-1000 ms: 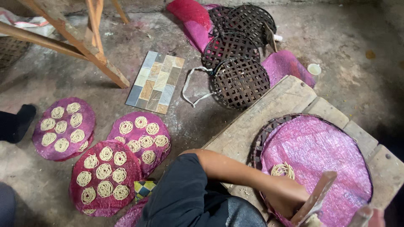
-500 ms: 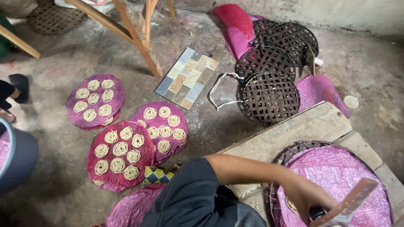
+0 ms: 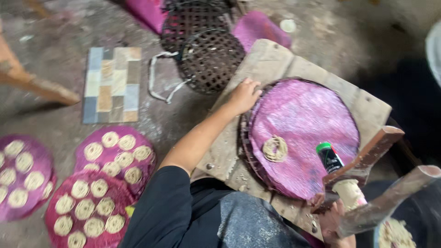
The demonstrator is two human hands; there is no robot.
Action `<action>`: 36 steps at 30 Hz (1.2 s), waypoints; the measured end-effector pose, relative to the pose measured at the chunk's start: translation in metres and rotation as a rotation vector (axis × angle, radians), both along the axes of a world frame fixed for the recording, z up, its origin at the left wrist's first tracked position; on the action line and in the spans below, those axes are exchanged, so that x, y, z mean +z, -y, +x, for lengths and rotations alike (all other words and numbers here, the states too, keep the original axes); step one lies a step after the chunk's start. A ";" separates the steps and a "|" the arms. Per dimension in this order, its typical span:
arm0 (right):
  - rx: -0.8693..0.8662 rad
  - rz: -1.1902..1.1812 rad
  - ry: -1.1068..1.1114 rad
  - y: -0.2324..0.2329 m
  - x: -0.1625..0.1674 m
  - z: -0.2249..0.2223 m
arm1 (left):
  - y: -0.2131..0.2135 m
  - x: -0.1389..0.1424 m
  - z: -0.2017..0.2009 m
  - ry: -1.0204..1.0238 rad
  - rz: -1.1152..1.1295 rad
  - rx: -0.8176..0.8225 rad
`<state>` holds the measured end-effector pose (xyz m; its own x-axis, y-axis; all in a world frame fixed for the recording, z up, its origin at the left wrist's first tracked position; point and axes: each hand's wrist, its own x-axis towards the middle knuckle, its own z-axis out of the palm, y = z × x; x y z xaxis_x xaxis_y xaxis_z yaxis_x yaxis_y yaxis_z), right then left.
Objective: The person uses a manual dough press to extrude dough into thin noodles, forming them into circular nests on a pink mat placed over a woven tray. They repeatedly load dough into the press, operate the lever, and arrange the resulting noodles into neat piles.
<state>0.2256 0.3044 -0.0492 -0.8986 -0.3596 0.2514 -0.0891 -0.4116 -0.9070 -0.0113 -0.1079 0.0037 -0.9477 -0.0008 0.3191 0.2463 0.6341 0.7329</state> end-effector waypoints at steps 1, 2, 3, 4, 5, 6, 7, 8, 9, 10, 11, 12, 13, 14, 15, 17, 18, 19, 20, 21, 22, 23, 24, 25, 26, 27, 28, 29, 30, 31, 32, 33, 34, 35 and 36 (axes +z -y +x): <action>-0.017 -0.013 0.010 0.001 0.003 0.006 | -0.006 0.003 -0.004 0.028 0.008 0.007; -0.033 -0.036 0.033 0.001 0.006 0.011 | -0.010 0.007 -0.008 0.068 -0.039 0.017; -0.054 -0.027 0.084 0.000 0.008 0.016 | -0.014 0.009 -0.013 0.107 -0.087 0.031; -0.070 -0.018 0.136 -0.001 0.011 0.021 | -0.017 0.011 -0.017 0.145 -0.135 0.049; -0.082 -0.011 0.189 -0.002 0.014 0.025 | -0.017 0.012 -0.021 0.107 -0.163 0.034; -0.107 -0.006 0.195 -0.003 0.017 0.028 | -0.017 0.012 -0.025 0.070 -0.191 0.021; -0.129 -0.003 0.201 -0.004 0.019 0.030 | -0.016 0.012 -0.028 0.031 -0.221 0.012; -0.149 0.000 0.206 -0.004 0.020 0.032 | -0.014 0.011 -0.028 0.023 -0.235 -0.001; -0.169 0.031 0.204 -0.004 0.021 0.034 | -0.011 0.008 -0.027 0.014 -0.250 -0.013; -0.188 0.063 0.203 -0.004 0.021 0.035 | -0.009 0.005 -0.024 0.006 -0.265 -0.025; -0.208 0.095 0.205 -0.004 0.022 0.036 | -0.005 0.001 -0.019 0.039 -0.256 -0.007; -0.199 0.115 0.230 -0.004 0.025 0.037 | -0.001 -0.003 -0.009 0.076 -0.248 0.009; -0.191 0.133 0.257 -0.003 0.027 0.037 | 0.004 -0.007 0.004 0.114 -0.241 0.025; -0.184 0.149 0.286 -0.001 0.031 0.036 | 0.009 -0.010 0.020 0.112 -0.236 0.019; -0.231 0.271 0.368 0.002 0.036 0.034 | 0.013 -0.013 0.035 0.110 -0.233 0.011; -0.320 0.517 0.543 0.008 0.051 0.028 | 0.015 -0.013 0.058 0.284 -0.297 0.032; -0.225 0.501 0.510 0.014 0.059 0.022 | 0.013 -0.009 0.064 0.370 -0.327 0.043; -0.129 0.486 0.474 0.018 0.068 0.008 | 0.010 -0.004 0.065 0.321 -0.170 0.011; -0.032 0.470 0.437 0.024 0.076 -0.007 | 0.003 0.003 0.064 0.271 -0.011 -0.018; 0.090 0.388 0.476 0.033 0.083 -0.020 | -0.003 0.012 0.063 0.220 0.147 -0.046; 0.212 0.302 0.512 0.043 0.091 -0.032 | -0.012 0.021 0.062 0.287 0.712 -0.365; 0.335 0.218 0.547 0.051 0.100 -0.042 | -0.021 0.029 0.061 0.342 1.280 -0.684; 0.432 0.226 0.596 0.057 0.111 -0.048 | -0.029 0.037 0.063 0.458 1.541 -0.782; 0.532 0.233 0.643 0.061 0.122 -0.053 | -0.037 0.043 0.064 0.576 1.800 -0.876; 0.631 0.237 0.689 0.065 0.131 -0.058 | -0.045 0.047 0.060 0.555 1.822 -0.983; 0.658 0.287 0.700 0.066 0.141 -0.064 | -0.053 0.050 0.054 0.531 1.841 -1.092; 0.685 0.336 0.710 0.066 0.150 -0.069 | -0.060 0.050 0.049 0.506 1.853 -1.202; 0.711 0.383 0.718 0.064 0.157 -0.075 | -0.065 0.048 0.044 0.464 1.842 -1.172; 0.707 0.417 0.700 0.061 0.163 -0.082 | -0.069 0.044 0.040 0.427 1.832 -1.139; 0.701 0.448 0.683 0.058 0.168 -0.089 | -0.074 0.039 0.037 0.393 1.821 -1.105; 0.696 0.482 0.665 0.054 0.172 -0.097 | -0.078 0.033 0.031 0.370 1.899 -1.077; 0.607 0.585 0.725 0.053 0.172 -0.105 | -0.082 0.028 0.024 0.344 1.975 -1.045; 0.514 0.688 0.780 0.052 0.172 -0.114 | -0.083 0.024 0.018 0.317 2.048 -1.011; 0.418 0.789 0.828 0.052 0.170 -0.121 | -0.084 0.020 0.011 0.307 2.086 -0.996; 0.392 0.855 0.691 0.055 0.167 -0.128 | -0.082 0.017 0.005 0.294 2.123 -0.980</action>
